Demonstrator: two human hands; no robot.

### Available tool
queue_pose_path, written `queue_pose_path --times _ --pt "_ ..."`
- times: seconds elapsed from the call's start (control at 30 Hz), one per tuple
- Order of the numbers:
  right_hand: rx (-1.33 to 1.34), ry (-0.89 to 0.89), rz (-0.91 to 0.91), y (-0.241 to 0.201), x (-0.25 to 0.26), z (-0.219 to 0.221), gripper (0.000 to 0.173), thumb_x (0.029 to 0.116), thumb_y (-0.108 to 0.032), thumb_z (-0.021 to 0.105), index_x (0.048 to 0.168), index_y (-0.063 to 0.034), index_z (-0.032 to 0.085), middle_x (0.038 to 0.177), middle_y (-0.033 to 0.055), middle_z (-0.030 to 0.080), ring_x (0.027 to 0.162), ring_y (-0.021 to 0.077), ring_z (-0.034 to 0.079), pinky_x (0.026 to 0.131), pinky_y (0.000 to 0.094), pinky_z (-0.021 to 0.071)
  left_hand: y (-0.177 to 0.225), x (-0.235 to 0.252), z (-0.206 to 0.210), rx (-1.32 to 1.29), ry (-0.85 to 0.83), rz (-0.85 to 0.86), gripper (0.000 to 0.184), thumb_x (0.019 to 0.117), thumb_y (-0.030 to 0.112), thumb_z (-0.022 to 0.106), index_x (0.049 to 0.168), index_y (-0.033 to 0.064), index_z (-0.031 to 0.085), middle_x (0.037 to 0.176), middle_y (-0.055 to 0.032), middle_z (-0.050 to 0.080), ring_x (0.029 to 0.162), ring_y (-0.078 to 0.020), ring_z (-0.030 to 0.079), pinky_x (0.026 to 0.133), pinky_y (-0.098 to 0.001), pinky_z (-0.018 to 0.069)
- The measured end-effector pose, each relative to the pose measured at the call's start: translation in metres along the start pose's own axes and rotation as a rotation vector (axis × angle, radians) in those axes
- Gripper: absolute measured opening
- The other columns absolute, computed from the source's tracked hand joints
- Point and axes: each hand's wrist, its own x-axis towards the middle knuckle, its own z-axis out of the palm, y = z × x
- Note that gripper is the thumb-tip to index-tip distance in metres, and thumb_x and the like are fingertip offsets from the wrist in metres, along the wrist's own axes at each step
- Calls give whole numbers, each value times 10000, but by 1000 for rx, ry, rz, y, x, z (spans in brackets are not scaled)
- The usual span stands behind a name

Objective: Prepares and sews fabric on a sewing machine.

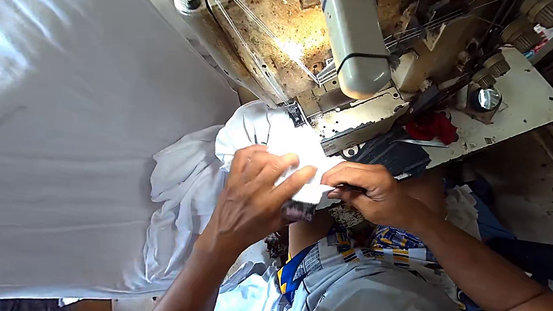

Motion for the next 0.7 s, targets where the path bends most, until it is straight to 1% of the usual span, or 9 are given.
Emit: queue_pose_path --times 0.03,0.07,0.1,0.13,0.2,0.27,0.53,0.63,0.7 --pt "2 20 11 -1 -2 -1 67 971 7 656 991 61 691 990 106 698 914 122 678 813 269 596 -3 0 4 62 -2 -39 344 939 268 653 1265 170 702 1298 -157 613 1207 -365 567 1124 -627 315" --pt "-6 30 32 -2 -5 -2 68 975 -2 654 987 55 690 983 100 697 899 115 674 793 260 593 -5 -1 8 96 -1 -75 280 944 228 643 1205 166 724 1377 -167 579 1285 -393 527 1171 -669 238" --pt "-21 31 59 -3 -9 -3 74 983 -15 649 989 47 689 982 93 695 893 109 669 781 253 587 -6 -2 10 117 -4 -98 239 929 211 650 1145 160 740 1419 -168 555 1321 -404 502 1186 -689 194" --pt "-38 32 84 -3 -13 -3 85 992 -33 645 995 39 690 987 86 695 896 104 668 777 248 586 -5 -1 9 132 -15 -113 208 910 194 657 1093 153 746 1435 -166 542 1334 -407 490 1189 -695 179" --pt "-51 35 119 -3 -19 -3 105 1006 -57 637 1012 30 695 1008 80 698 907 101 668 779 244 585 0 0 7 160 -41 -130 168 889 167 660 1027 141 750 1437 -158 546 1337 -408 491 1183 -703 179" --pt "-45 41 134 -2 -23 -3 112 1009 -60 633 1022 29 699 1020 79 700 897 95 663 763 235 579 3 2 5 171 -49 -143 152 889 160 658 1008 133 749 1423 -155 559 1325 -405 505 1173 -709 195" --pt "-58 108 157 3 -12 2 74 984 -33 649 980 24 696 968 69 690 813 75 633 702 216 551 -9 10 1 194 -45 -160 175 876 162 653 1013 134 758 1375 -144 603 1281 -397 549 1155 -687 247" --pt "-88 145 163 10 -2 3 55 969 -19 659 983 8 704 986 70 700 853 96 662 734 245 584 -15 20 -6 211 -75 -158 184 883 149 627 1013 122 754 1349 -142 615 1260 -399 558 1139 -684 270" --pt "-105 160 169 13 7 4 55 968 -21 658 990 2 703 988 67 696 833 91 652 715 241 576 -22 26 -10 215 -80 -152 203 880 123 610 1025 106 751 1324 -158 622 1235 -412 565 1115 -684 296"
